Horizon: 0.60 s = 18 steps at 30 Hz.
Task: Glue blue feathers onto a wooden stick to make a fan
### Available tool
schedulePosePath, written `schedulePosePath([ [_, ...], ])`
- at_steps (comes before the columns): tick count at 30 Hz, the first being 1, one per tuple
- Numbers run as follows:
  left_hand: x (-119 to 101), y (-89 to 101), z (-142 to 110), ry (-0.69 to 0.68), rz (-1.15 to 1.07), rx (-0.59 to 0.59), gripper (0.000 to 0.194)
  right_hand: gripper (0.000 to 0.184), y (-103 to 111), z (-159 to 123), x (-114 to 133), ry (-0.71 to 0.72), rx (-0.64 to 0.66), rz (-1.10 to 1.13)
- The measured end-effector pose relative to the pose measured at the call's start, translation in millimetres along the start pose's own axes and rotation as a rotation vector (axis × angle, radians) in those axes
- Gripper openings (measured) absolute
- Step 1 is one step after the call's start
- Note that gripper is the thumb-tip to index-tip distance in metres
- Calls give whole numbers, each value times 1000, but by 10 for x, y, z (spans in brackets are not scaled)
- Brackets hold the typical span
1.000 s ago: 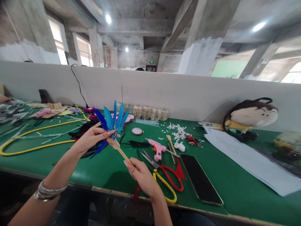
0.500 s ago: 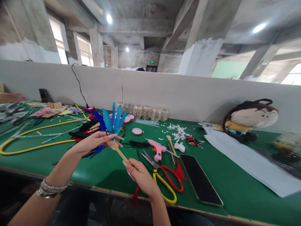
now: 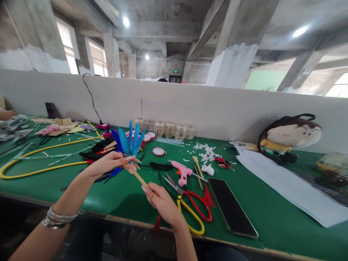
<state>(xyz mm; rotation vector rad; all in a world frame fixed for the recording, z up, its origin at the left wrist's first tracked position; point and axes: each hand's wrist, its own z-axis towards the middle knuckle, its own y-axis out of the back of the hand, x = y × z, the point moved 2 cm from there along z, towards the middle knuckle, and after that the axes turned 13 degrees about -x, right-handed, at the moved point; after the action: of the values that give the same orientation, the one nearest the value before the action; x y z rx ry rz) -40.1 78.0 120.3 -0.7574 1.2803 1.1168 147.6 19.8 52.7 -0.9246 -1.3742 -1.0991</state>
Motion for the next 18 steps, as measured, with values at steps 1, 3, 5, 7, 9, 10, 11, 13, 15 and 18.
schedulePosePath([
  [1, 13, 6, 3, 5, -5, 4, 32, 36, -2, 0, 1, -8, -1, 0],
  [3, 46, 14, 1, 38, -32, 16, 31, 36, -5, 0, 3, -22, -5, 3],
  [5, 86, 17, -11, 85, -95, 20, 31, 36, -7, 3, 6, -31, -5, 8],
  [7, 132, 12, -28, 113, -193, 16, 35, 36, -7, 6, 6, -30, -1, 18],
  [9, 178, -3, -41, 117, -312, 35, 37, 36, -6, 8, -1, -29, 4, 41],
  [10, 199, -13, -45, 116, -372, 57, 39, 36, -5, 9, -6, -29, 4, 54],
  [11, 218, -22, -45, 117, -431, 81, 41, 36, -2, 9, -11, -29, 2, 66],
  [13, 244, -24, -35, 112, -537, 108, 49, 36, 6, 7, -19, -32, -13, 84],
  [15, 262, 8, -13, 87, -628, 63, 57, 36, 13, 5, -21, -40, -27, 96],
  [18, 301, 99, 20, 58, -693, -118, 57, 37, 18, 4, -15, -54, -29, 110],
])
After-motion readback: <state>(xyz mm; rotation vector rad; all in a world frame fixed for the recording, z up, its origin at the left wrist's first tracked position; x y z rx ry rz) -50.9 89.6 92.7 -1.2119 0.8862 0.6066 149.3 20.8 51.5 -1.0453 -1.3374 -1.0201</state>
